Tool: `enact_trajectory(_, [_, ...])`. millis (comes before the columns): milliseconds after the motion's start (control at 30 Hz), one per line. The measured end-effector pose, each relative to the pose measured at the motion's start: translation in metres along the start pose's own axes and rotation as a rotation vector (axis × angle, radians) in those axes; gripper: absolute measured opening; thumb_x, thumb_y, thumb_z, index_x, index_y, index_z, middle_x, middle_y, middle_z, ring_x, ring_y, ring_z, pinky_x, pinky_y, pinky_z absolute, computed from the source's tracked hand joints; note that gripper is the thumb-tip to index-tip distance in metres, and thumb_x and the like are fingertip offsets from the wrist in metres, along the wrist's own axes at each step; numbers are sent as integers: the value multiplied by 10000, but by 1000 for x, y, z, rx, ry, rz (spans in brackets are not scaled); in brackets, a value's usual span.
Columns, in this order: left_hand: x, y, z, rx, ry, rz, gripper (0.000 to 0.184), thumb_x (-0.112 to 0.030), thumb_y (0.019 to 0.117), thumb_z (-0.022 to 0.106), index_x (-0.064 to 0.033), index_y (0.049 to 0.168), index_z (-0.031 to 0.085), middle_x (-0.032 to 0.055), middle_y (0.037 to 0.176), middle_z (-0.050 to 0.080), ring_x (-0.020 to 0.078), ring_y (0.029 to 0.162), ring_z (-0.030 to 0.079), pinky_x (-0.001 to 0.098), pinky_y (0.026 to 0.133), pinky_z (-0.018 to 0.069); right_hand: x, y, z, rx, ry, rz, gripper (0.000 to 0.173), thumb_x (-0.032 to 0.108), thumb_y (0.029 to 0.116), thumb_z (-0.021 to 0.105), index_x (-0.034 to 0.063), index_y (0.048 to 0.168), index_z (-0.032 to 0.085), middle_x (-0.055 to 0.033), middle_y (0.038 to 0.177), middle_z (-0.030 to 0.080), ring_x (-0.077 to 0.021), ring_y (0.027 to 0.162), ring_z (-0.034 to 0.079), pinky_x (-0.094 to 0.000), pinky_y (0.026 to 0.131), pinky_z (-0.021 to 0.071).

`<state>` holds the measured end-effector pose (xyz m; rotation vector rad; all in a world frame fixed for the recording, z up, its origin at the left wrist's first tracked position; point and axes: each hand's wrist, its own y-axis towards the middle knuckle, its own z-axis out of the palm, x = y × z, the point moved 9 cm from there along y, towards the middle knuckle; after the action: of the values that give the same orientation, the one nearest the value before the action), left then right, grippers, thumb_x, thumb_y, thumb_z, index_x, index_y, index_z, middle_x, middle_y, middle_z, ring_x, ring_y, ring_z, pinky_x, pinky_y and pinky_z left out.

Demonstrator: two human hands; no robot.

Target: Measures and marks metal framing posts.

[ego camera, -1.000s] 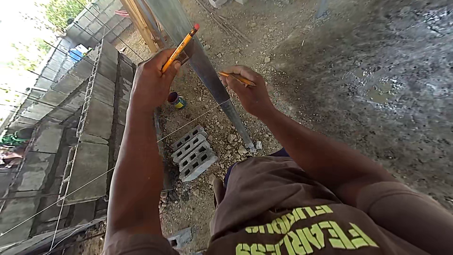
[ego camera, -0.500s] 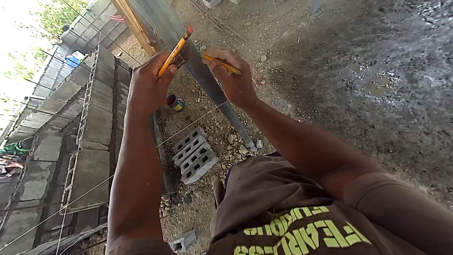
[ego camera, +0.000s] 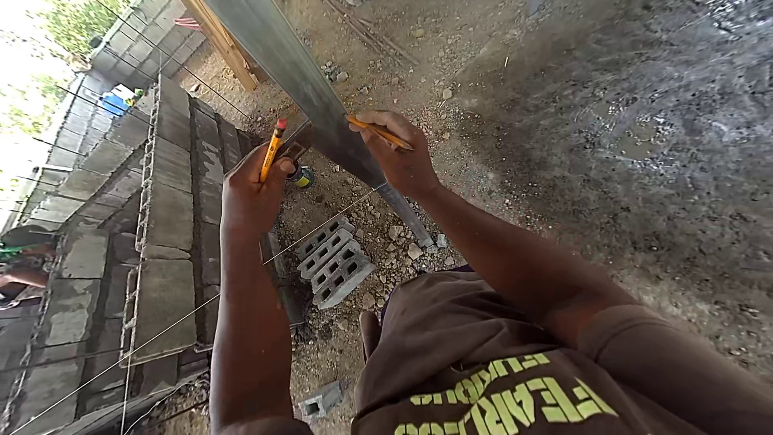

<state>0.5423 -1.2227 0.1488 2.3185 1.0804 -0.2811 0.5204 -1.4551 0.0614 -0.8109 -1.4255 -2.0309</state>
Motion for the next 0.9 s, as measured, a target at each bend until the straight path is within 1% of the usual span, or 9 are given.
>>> enact_trajectory(67, [1,-10,-8,-29,-41,-7,377,-329,1065,559,-74,1332,633,36,1044,707,48,799,635,233,721,544,0,1,1,22,-12,33,241,46,1020,572,-36,1218,684,-126,1192,736,-188,1127,703,-352,981,591])
enact_trajectory(233, [13,-28,-25,-126,-246,-54,351,-242,1058,580,-27,1334,607,-3,1021,700,15,737,603,189,653,519,2,1,1,-10,-4,44,235,28,1006,582,-45,1201,693,-131,1180,733,-183,1099,704,-345,955,595])
enact_trajectory(367, [25,-38,-32,-164,-284,-111,336,-223,1059,571,-28,1330,607,-9,1014,705,16,711,598,188,624,514,1,-1,-1,-41,21,82,243,26,1007,571,-73,1207,666,-178,1193,726,-254,1130,709,-413,1000,597])
enact_trajectory(500, [27,-50,-33,-138,-244,-196,335,-272,1067,561,-133,1370,599,-41,1017,690,-7,663,554,152,581,466,3,-1,0,-31,-1,81,233,5,987,591,-65,1186,688,-154,1169,734,-216,1105,709,-375,981,593])
enact_trajectory(533, [28,-51,-32,-141,-250,-199,336,-269,1067,563,-133,1372,597,-41,1017,693,-7,661,555,150,580,464,4,-1,0,-24,-11,83,236,8,988,586,-60,1189,691,-147,1172,734,-204,1104,706,-365,980,589])
enact_trajectory(667, [30,-52,-28,-165,-329,-204,328,-247,1067,559,-117,1368,582,-48,1015,686,-3,675,568,152,590,481,3,0,-1,-30,-8,103,239,16,1003,572,-66,1197,685,-154,1182,730,-214,1114,705,-376,993,586])
enact_trajectory(767, [37,-50,-22,-229,-481,-186,304,-216,1063,566,-69,1329,583,-24,1003,701,42,709,620,187,596,528,1,0,-10,-113,53,116,251,26,1023,539,-101,1216,637,-207,1186,718,-300,1124,711,-462,1008,596])
enact_trajectory(833, [38,-54,-8,-276,-648,-224,293,-266,1069,556,-143,1334,579,-35,1010,689,60,753,639,196,639,549,3,0,-22,-153,49,122,282,64,1036,525,-102,1244,619,-214,1200,713,-313,1134,707,-483,1014,591])
enact_trajectory(900, [39,-57,19,-340,-850,-269,268,-288,1077,528,-205,1327,576,-29,1045,685,102,840,668,246,725,580,7,1,-40,-174,14,132,288,91,1049,515,-93,1244,623,-206,1194,715,-306,1124,705,-481,1008,584])
